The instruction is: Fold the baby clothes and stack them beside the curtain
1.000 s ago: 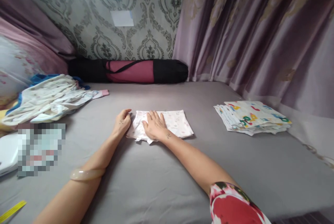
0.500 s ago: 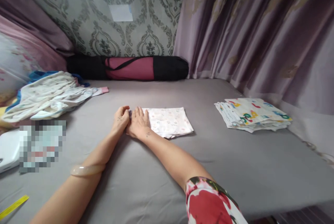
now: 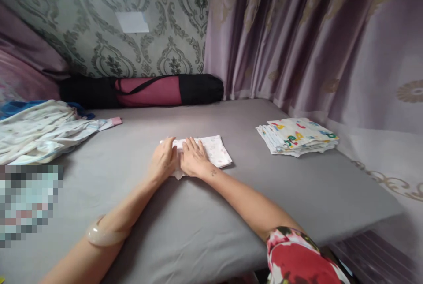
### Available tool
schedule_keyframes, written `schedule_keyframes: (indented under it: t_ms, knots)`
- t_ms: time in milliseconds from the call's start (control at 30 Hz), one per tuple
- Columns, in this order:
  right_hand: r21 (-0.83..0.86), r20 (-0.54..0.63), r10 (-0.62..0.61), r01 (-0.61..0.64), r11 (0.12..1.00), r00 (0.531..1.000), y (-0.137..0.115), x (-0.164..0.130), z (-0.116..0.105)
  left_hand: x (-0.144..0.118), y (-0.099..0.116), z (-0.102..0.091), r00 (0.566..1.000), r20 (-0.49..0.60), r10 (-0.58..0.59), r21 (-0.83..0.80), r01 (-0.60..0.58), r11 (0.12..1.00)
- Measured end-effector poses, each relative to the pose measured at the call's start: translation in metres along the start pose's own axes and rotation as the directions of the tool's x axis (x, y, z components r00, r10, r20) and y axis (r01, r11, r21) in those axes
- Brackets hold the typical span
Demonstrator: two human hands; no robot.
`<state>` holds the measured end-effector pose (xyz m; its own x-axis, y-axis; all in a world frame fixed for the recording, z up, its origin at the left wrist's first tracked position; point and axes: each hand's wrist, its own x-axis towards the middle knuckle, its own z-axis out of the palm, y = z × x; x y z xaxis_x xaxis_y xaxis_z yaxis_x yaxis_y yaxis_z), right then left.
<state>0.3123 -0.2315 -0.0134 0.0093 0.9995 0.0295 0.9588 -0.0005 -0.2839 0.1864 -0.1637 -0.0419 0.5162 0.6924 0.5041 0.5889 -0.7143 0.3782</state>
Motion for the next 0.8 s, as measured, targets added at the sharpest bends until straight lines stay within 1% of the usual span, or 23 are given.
schedule_keyframes:
  t_ms: [67, 167, 267, 367, 400, 467, 500, 567, 633, 700, 800]
  knots:
    - [-0.037, 0.016, -0.028, 0.029, 0.999, 0.999, 0.003, -0.005, 0.005, -0.004, 0.008, 0.008, 0.996, 0.061, 0.072, -0.004, -0.072, 0.997]
    - [-0.064, 0.009, -0.05, 0.05, 0.997, 0.999, 0.003, -0.006, 0.015, -0.007, 0.008, 0.016, 0.987, 0.135, 0.089, -0.015, -0.088, 0.996]
    - [-0.05, -0.006, -0.035, 0.034, 0.998, 0.999, 0.002, -0.002, 0.021, -0.005, 0.003, 0.016, 0.982, 0.162, 0.101, -0.018, -0.099, 0.995]
    - [0.016, 0.019, -0.035, 0.034, 0.999, 0.999, 0.006, 0.003, 0.018, -0.004, 0.003, 0.013, 0.98, 0.171, 0.107, -0.014, -0.106, 0.994]
    - [0.053, 0.042, -0.033, 0.031, 0.998, 0.999, 0.009, 0.004, 0.015, -0.004, 0.004, 0.012, 0.98, 0.174, 0.093, 0.01, -0.096, 0.995]
    - [0.11, 0.071, -0.023, 0.015, 0.994, 0.997, 0.017, 0.005, 0.009, -0.006, 0.007, 0.009, 0.984, 0.169, 0.055, 0.107, -0.073, 0.992]
    - [0.114, 0.063, -0.011, 0.004, 0.993, 0.998, 0.023, 0.004, 0.006, -0.008, 0.008, 0.008, 0.985, 0.166, 0.037, 0.169, -0.066, 0.983]
    - [0.075, 0.012, 0.018, -0.019, 0.997, 1.0, 0.033, -0.001, 0.002, -0.01, 0.01, 0.005, 0.983, 0.183, 0.02, 0.275, -0.071, 0.959]
    - [0.025, -0.041, 0.038, -0.037, 0.999, 0.998, 0.042, -0.009, 0.001, -0.011, 0.011, 0.003, 0.968, 0.252, 0.017, 0.33, -0.103, 0.938]
    - [-0.004, -0.056, 0.043, -0.043, 0.999, 0.998, 0.046, -0.015, 0.003, -0.01, 0.011, 0.002, 0.943, 0.332, 0.009, 0.35, -0.132, 0.927]
    - [-0.033, -0.059, 0.05, -0.052, 0.998, 0.997, 0.047, -0.019, 0.007, -0.009, 0.011, 0.001, 0.922, 0.387, -0.014, 0.355, -0.135, 0.925]
